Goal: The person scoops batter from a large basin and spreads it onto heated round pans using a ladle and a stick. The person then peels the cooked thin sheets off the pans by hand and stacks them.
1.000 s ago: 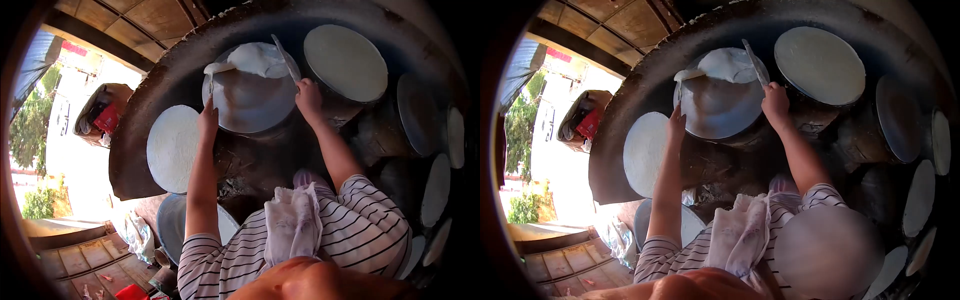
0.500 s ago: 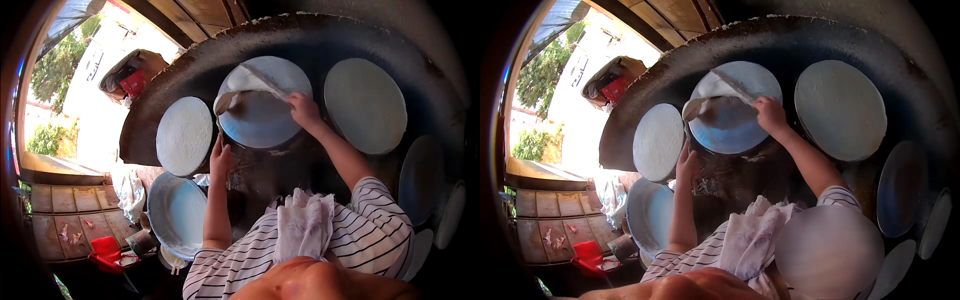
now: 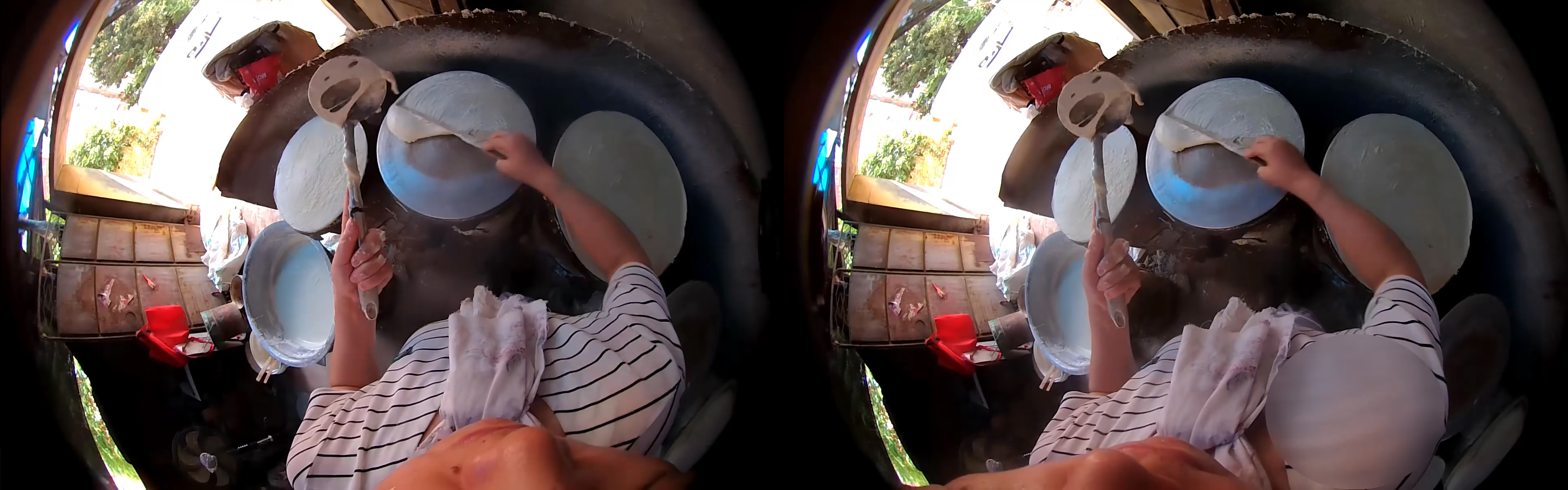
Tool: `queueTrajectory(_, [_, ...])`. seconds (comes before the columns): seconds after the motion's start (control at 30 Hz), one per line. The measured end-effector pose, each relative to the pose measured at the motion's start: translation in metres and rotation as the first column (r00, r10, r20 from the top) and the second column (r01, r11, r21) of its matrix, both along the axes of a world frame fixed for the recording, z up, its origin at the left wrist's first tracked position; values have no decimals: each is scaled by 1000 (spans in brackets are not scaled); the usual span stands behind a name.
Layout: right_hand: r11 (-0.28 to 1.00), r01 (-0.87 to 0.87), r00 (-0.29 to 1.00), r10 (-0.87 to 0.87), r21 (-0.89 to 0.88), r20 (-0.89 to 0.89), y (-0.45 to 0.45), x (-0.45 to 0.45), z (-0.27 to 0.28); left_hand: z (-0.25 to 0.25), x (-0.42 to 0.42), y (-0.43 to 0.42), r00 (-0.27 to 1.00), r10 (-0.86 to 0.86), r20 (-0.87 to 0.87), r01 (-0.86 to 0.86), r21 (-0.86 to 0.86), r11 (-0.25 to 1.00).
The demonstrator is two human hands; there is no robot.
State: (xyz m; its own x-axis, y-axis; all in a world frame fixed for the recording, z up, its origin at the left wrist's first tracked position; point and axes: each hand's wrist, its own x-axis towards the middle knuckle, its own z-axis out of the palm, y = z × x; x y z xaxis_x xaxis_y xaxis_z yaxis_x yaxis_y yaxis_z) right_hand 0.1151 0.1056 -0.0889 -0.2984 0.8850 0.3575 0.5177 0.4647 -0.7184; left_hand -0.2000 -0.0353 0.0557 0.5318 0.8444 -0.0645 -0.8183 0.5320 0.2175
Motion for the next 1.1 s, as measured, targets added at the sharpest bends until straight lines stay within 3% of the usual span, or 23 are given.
queueTrajectory(0.03, [998,32,999,-31,56,-14,4,26,-1,3,3,1,1000,6,-24,-5,14,1000])
queueTrajectory(0.07, [980,192,979,-195,-45,-59,6,39,11,2,9,5,999,24,-38,-23,38,999])
queueTrajectory(0.1, [936,352,936,-351,-23,34,30,56,-8,-13,14,14,1000,5,-5,-5,-28,1000])
queueTrajectory(0.17, [971,238,965,-239,19,108,61,48,-24,-51,25,32,990,-10,141,48,-272,961])
queueTrajectory(0.27, [1000,15,996,-16,12,83,53,-13,-16,-78,32,29,937,19,350,141,-425,894])
queueTrajectory(0.3, [999,-36,996,37,-8,78,38,-19,-21,-72,30,20,919,-33,394,203,-399,894])
queueTrajectory(0.33, [996,-90,993,91,-14,77,31,-20,-18,-55,32,9,939,89,331,71,-444,893])
queueTrajectory(0.4, [985,-167,985,168,-42,28,30,-6,-2,-31,23,-6,935,77,345,37,-313,949])
queueTrajectory(0.47, [959,-253,967,244,-131,-80,27,23,6,-13,13,-11,973,86,212,-50,-171,984])
queueTrajectory(0.53, [955,-76,997,76,-285,-9,51,41,14,-24,12,3,977,117,179,-80,-201,976])
queueTrajectory(0.57, [983,117,993,-116,-139,12,72,38,-1,-32,12,13,974,116,194,-67,-242,968])
queueTrajectory(0.67, [981,-193,978,193,-12,75,90,6,-14,-62,26,40,909,90,407,106,-434,895])
queueTrajectory(0.7, [970,-215,977,213,-117,-31,70,-4,-7,-54,28,40,902,85,423,126,-446,886])
queueTrajectory(0.77, [958,-267,961,272,-101,41,40,7,-5,-24,33,14,884,110,454,124,-455,882])
queueTrajectory(0.8, [953,-295,949,301,-73,89,36,17,2,-4,29,7,895,93,436,98,-396,913])
queueTrajectory(0.87, [914,-303,952,305,-268,-36,37,36,24,22,15,15,973,0,230,51,-218,975])
queueTrajectory(0.93, [893,-46,989,103,-449,104,56,29,34,3,-2,37,994,-86,68,97,-175,980])
queueTrajectory(1.03, [948,-313,950,312,-53,-14,69,7,-1,-21,-2,60,978,95,186,24,-550,835])
queueTrajectory(1.07, [920,-386,922,387,-66,-3,59,10,-3,-23,-8,51,963,45,266,104,-518,849])
queueTrajectory(1.1, [908,-399,917,398,-127,-35,50,27,8,-14,-9,42,980,34,194,64,-478,876])
